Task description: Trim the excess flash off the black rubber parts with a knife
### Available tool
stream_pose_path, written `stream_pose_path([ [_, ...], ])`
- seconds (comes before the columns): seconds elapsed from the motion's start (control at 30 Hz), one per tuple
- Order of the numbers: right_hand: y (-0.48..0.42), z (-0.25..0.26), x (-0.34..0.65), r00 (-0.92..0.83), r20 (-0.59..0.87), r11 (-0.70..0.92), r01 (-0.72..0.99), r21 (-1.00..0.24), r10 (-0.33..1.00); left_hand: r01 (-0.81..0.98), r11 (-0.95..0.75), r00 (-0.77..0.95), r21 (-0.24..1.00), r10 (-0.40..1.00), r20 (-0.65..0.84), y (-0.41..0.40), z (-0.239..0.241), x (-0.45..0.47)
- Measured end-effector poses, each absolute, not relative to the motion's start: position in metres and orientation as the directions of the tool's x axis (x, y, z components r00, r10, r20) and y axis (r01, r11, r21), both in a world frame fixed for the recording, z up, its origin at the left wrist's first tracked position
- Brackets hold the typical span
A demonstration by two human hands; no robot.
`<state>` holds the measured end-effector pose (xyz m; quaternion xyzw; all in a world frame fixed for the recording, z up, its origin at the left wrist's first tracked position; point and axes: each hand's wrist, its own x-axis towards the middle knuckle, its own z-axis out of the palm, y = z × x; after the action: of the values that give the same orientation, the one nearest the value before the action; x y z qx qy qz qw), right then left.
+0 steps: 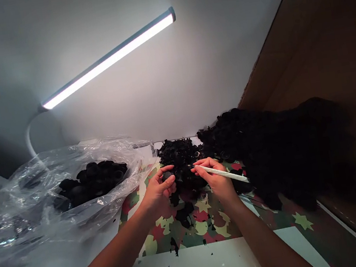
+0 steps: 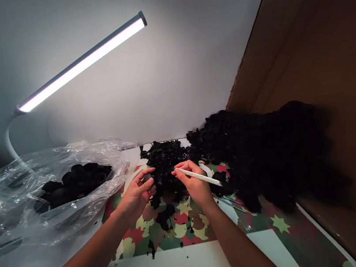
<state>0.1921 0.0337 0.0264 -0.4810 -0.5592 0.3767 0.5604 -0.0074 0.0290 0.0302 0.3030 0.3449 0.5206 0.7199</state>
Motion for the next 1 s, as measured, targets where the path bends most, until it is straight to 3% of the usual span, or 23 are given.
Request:
stream_pose_path([
  [0.07,0.027,0.031,0.187,0.038,0.248,0.247,0.042,-0.968,0.968,-0.489,0.243,0.198,0.838,0.966,-0.164,0.028,0.029,-0.006],
  [0.23,0.014,0.039,0.178,-0.051,0.298,0.302,0.209,-0.930,0.953,-0.325,0.156,0.128,0.933,0.985,-0.120,0.026,0.030,-0.009],
  [0.33,0.010,0.041,0.173,-0.128,0.270,0.291,0.193,-0.937,0.954,-0.205,0.066,0.100,0.977,0.994,-0.046,0.026,0.031,-0.013],
  [0.43,0.008,0.041,0.168,-0.165,0.266,0.290,0.149,-0.945,0.950,-0.101,-0.040,0.090,0.994,0.995,0.049,0.025,0.030,-0.016],
  [0.6,0.006,0.038,0.166,-0.165,0.240,0.263,0.136,-0.955,0.957,0.000,-0.038,0.061,0.999,0.997,0.038,0.025,0.029,-0.018],
  [0.8,0.014,0.038,0.176,-0.106,0.408,0.421,0.159,-0.893,0.907,0.143,-0.063,0.105,0.988,0.993,0.048,0.027,0.029,-0.025],
  [0.9,0.020,0.043,0.177,-0.229,0.408,0.463,0.302,-0.834,0.884,0.241,-0.106,0.127,0.965,0.989,0.077,0.027,0.030,-0.027],
  [1.0,0.022,0.046,0.173,-0.423,0.331,0.530,0.549,-0.647,0.843,0.305,-0.181,0.155,0.935,0.978,0.139,0.025,0.033,-0.026],
])
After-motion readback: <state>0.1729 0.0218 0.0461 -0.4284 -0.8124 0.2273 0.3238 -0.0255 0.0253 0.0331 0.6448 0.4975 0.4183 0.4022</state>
